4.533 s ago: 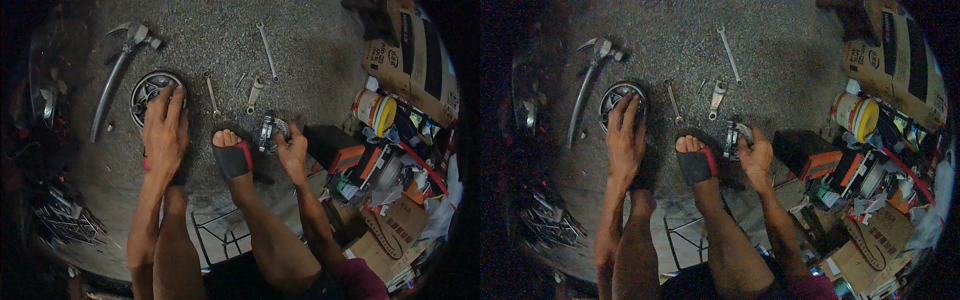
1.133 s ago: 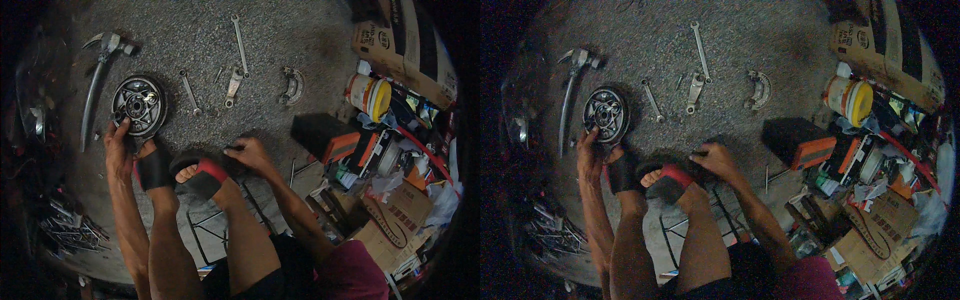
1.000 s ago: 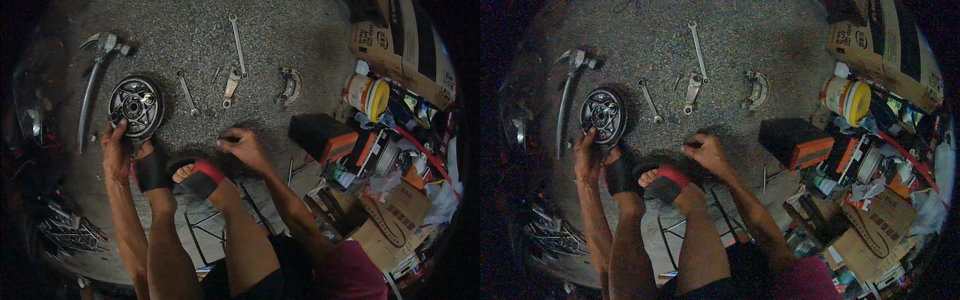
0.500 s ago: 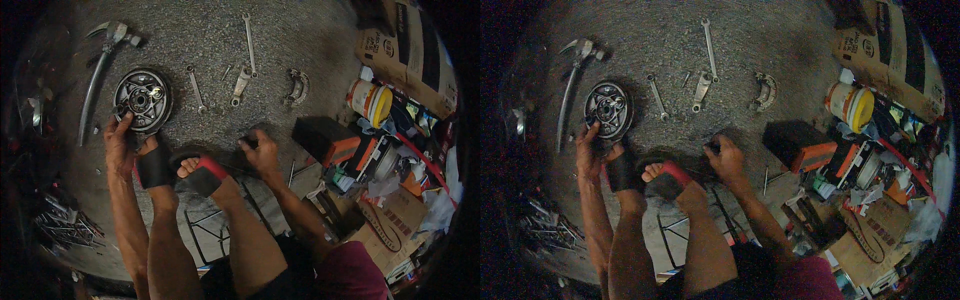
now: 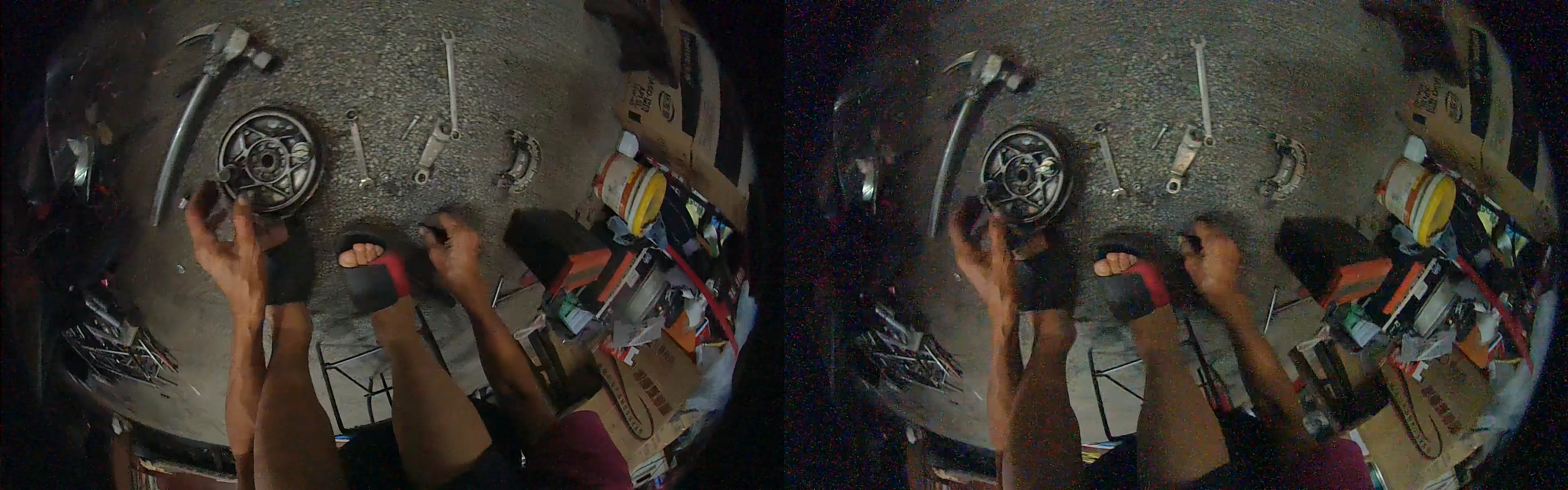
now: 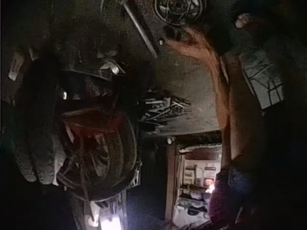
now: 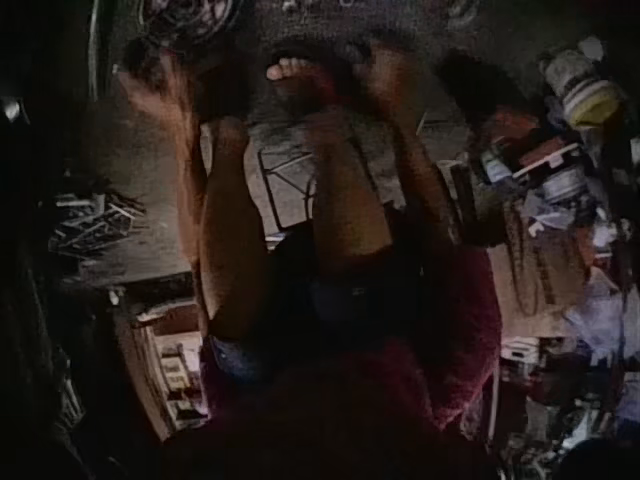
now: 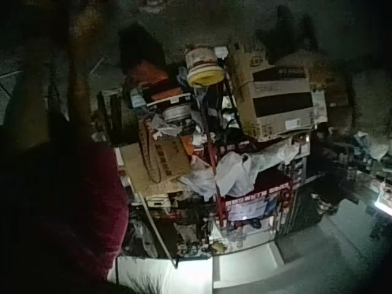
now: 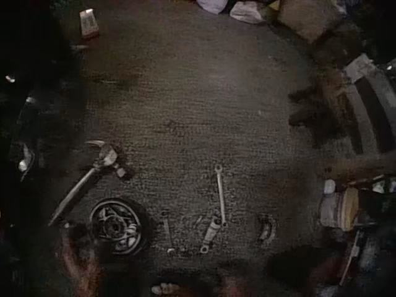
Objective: The person disassembles a circular metal mechanical part, likely a clutch or brake assembly, using a hammer and screwdriver. They remove internal components, clean them, and reassemble the unit on the floor of a workshop.
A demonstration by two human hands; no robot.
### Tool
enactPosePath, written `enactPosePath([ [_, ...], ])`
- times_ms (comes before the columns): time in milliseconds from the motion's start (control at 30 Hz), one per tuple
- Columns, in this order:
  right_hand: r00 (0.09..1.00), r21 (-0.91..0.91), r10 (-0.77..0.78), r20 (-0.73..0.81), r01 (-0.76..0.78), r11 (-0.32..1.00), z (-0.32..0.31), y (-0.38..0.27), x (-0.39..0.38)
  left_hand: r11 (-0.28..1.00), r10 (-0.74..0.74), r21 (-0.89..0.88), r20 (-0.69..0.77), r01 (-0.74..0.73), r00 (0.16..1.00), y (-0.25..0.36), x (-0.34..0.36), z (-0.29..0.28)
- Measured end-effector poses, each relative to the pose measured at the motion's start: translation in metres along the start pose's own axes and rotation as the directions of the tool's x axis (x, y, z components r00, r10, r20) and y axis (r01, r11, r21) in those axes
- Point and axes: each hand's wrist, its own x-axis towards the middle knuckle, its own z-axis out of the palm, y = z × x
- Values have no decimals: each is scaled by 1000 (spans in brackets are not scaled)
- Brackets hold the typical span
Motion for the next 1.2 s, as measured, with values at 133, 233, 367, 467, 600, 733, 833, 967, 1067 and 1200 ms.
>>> enactPosePath([
  [133,996,-50,-84,-34,83,995,-7,-9,2,925,355,124,50,-358,934,19,7,7],
  [233,998,-54,-47,-31,45,998,-14,-20,2,793,546,209,174,-572,820,25,5,18],
  [367,996,108,73,-45,-68,992,-18,-37,14,670,590,306,334,-677,735,25,-7,27],
  [467,978,181,194,72,-204,962,-20,-41,23,641,580,331,382,-693,719,12,-10,33],
  [600,994,158,39,-98,-23,987,-14,-39,30,643,513,387,424,-661,747,3,-8,42],
  [733,973,168,167,-160,-140,976,-25,-58,37,633,447,441,464,-637,765,3,-7,44],
  [833,962,207,114,-247,-63,976,-29,-72,54,569,449,508,467,-647,762,-1,-4,48],
  [967,962,161,29,-272,16,987,-25,-96,71,537,535,499,421,-680,732,-7,2,50],
  [1067,981,57,-52,-189,64,996,-11,-111,75,616,505,440,417,-654,756,2,5,45],
  [1200,998,-64,-59,-29,57,996,-5,-126,67,659,513,376,410,-652,754,3,9,38],
])
